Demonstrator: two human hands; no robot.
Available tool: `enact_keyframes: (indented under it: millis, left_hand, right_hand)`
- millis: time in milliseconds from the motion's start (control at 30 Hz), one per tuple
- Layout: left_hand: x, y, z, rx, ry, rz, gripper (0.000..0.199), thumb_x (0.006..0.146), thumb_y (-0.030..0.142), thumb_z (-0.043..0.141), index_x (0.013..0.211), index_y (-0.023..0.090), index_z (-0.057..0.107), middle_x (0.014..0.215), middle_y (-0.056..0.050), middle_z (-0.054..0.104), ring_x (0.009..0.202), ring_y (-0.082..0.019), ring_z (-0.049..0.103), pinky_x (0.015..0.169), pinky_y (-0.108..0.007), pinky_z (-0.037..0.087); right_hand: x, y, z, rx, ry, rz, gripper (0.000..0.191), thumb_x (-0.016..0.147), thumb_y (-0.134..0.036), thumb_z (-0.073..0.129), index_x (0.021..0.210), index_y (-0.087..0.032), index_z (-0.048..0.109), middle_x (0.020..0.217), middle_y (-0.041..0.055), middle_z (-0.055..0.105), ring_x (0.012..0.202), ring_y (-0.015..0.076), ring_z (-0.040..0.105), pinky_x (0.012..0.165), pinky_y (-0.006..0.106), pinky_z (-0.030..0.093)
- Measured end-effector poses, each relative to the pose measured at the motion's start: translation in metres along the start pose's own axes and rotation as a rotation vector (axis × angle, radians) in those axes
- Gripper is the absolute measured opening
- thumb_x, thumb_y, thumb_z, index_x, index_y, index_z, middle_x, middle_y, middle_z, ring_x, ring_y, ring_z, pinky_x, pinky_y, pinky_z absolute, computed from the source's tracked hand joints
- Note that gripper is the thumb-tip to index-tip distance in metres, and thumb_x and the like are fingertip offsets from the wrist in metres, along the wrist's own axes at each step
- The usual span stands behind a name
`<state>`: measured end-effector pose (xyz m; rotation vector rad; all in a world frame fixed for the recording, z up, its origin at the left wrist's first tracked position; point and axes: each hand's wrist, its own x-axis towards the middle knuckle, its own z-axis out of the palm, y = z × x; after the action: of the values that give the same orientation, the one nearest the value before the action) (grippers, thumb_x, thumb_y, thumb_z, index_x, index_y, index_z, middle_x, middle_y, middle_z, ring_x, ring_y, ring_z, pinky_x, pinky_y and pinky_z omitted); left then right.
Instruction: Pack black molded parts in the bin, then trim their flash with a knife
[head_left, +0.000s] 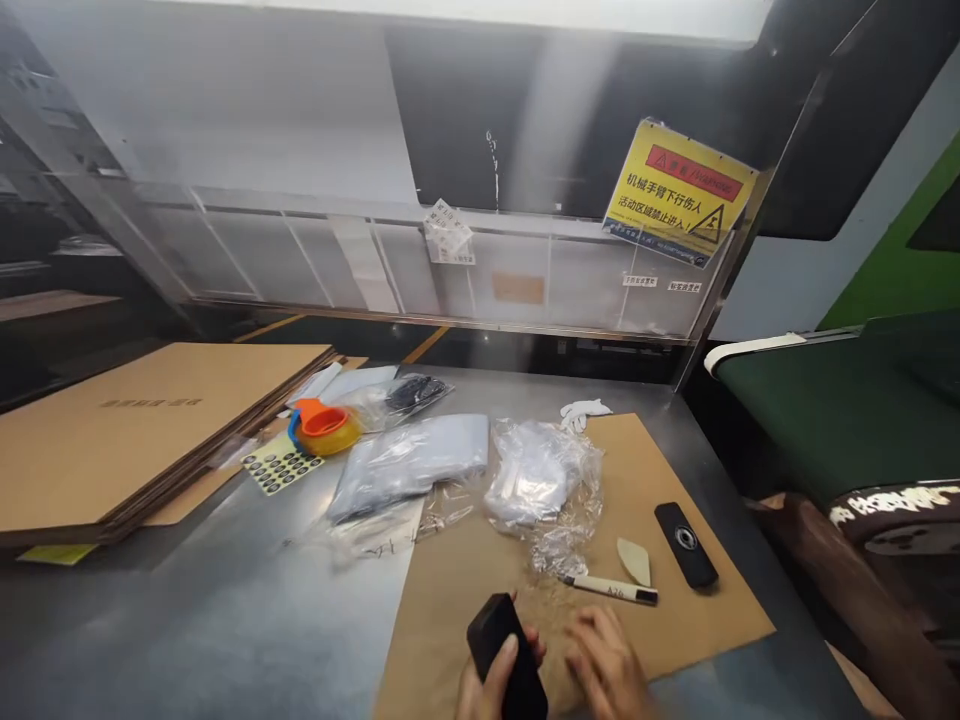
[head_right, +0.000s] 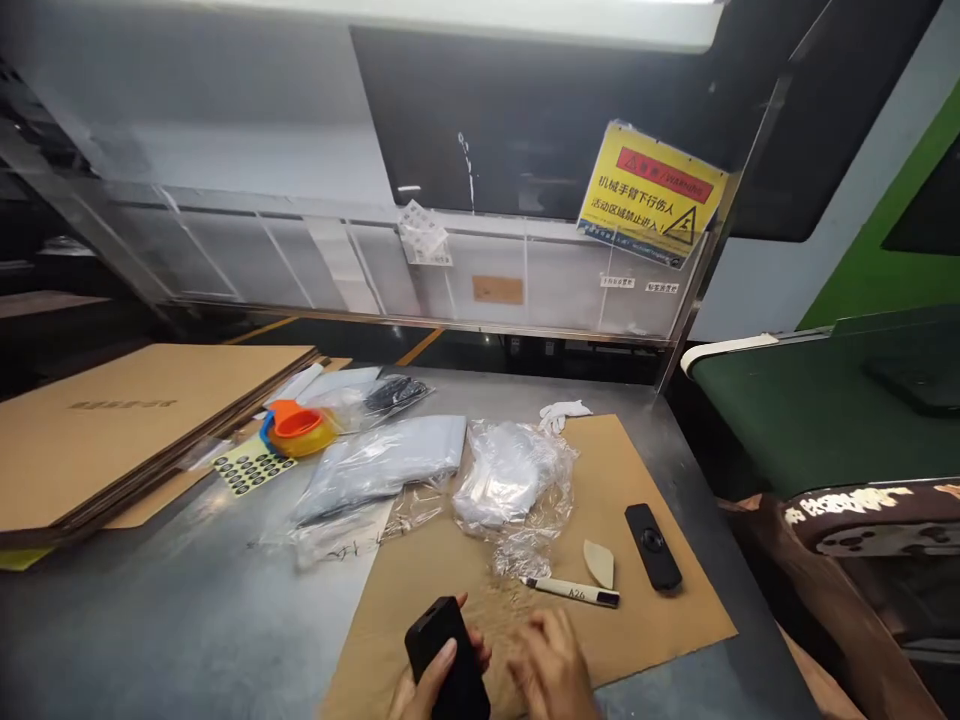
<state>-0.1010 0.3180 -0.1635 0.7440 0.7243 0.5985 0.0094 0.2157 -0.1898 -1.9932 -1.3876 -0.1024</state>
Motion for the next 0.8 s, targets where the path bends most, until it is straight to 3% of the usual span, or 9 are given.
enact_keyframes:
  millis: [100, 200, 333, 400, 467, 567, 633, 700, 800]
  left_hand:
    - [-0.007, 0.004, -0.026, 0.187, -0.094, 0.148, 0.059, 0.058, 0.046, 0.076, 0.107, 0.016, 0.061, 0.075, -0.005, 0.064, 0.069, -0.020, 0.060, 0.073, -0.032, 0.043]
    - [-0.018, 0.006, -0.042, 0.253, -0.249, 0.175, 0.054, 0.064, 0.047, 0.072, 0.108, 0.016, 0.061, 0.074, -0.006, 0.063, 0.067, -0.018, 0.057, 0.065, -0.029, 0.042]
    - [-0.031, 0.007, -0.054, 0.389, -0.336, 0.202, 0.045, 0.068, 0.040, 0.069, 0.106, 0.016, 0.064, 0.072, -0.008, 0.063, 0.067, -0.020, 0.057, 0.067, -0.031, 0.043]
    - [-0.035, 0.010, -0.057, 0.490, -0.339, 0.236, 0.038, 0.068, 0.035, 0.069, 0.102, 0.016, 0.066, 0.070, -0.009, 0.063, 0.069, -0.022, 0.057, 0.074, -0.035, 0.043]
    - [-0.036, 0.016, -0.056, 0.569, -0.374, 0.256, 0.034, 0.068, 0.033, 0.068, 0.098, 0.017, 0.068, 0.069, -0.009, 0.063, 0.069, -0.023, 0.058, 0.077, -0.036, 0.043]
    - [-0.035, 0.026, -0.049, 0.647, -0.478, 0.272, 0.029, 0.069, 0.032, 0.065, 0.094, 0.017, 0.069, 0.070, -0.009, 0.063, 0.069, -0.023, 0.058, 0.073, -0.035, 0.045]
    - [-0.036, 0.032, -0.043, 0.674, -0.553, 0.283, 0.022, 0.073, 0.030, 0.061, 0.088, 0.017, 0.069, 0.069, -0.008, 0.063, 0.067, -0.022, 0.057, 0.068, -0.032, 0.045]
    - [-0.038, 0.035, -0.040, 0.691, -0.585, 0.312, 0.019, 0.074, 0.029, 0.059, 0.086, 0.017, 0.068, 0.069, -0.008, 0.063, 0.065, -0.021, 0.057, 0.065, -0.031, 0.043]
    - [-0.042, 0.036, -0.040, 0.722, -0.582, 0.336, 0.020, 0.070, 0.025, 0.062, 0.087, 0.016, 0.068, 0.071, -0.009, 0.064, 0.064, -0.022, 0.056, 0.063, -0.031, 0.041]
  right_hand:
    - [0.019, 0.038, -0.019, -0.273, 0.027, 0.243, 0.027, 0.088, -0.024, 0.039, 0.106, -0.020, 0.058, 0.102, 0.0104, 0.059, 0.096, 0.0244, 0.054, 0.081, 0.041, 0.047]
    - [0.035, 0.078, -0.038, -0.371, 0.018, 0.402, 0.029, 0.081, -0.021, 0.045, 0.105, -0.014, 0.060, 0.102, 0.0184, 0.057, 0.093, 0.0329, 0.052, 0.075, 0.053, 0.044]
    - [0.050, 0.095, -0.056, -0.334, -0.092, 0.438, 0.027, 0.077, -0.023, 0.052, 0.099, -0.012, 0.064, 0.091, 0.0154, 0.060, 0.084, 0.0282, 0.056, 0.076, 0.044, 0.046]
    - [0.053, 0.075, -0.066, -0.256, -0.111, 0.396, 0.033, 0.081, -0.027, 0.049, 0.110, -0.013, 0.059, 0.100, 0.0135, 0.058, 0.091, 0.0243, 0.055, 0.082, 0.036, 0.045]
    - [0.049, 0.035, -0.073, -0.066, -0.125, 0.285, 0.037, 0.087, -0.031, 0.045, 0.121, -0.018, 0.052, 0.108, 0.0096, 0.055, 0.094, 0.0193, 0.055, 0.081, 0.029, 0.046]
    - [0.034, -0.035, -0.072, 0.229, -0.250, -0.063, 0.041, 0.088, -0.029, 0.045, 0.130, -0.027, 0.043, 0.110, 0.0081, 0.052, 0.097, 0.0190, 0.054, 0.080, 0.029, 0.047]
    - [0.023, -0.067, -0.065, 0.304, -0.234, -0.324, 0.050, 0.087, -0.034, 0.048, 0.135, -0.027, 0.036, 0.101, 0.0089, 0.054, 0.086, 0.0193, 0.054, 0.071, 0.030, 0.050]
    - [0.016, -0.080, -0.058, 0.290, -0.235, -0.419, 0.059, 0.085, -0.035, 0.053, 0.139, -0.025, 0.031, 0.096, 0.0095, 0.054, 0.079, 0.0189, 0.053, 0.065, 0.030, 0.050]
    - [0.009, -0.078, -0.055, 0.281, -0.225, -0.379, 0.062, 0.083, -0.027, 0.054, 0.140, -0.024, 0.029, 0.090, 0.0090, 0.052, 0.075, 0.0184, 0.051, 0.061, 0.031, 0.048]
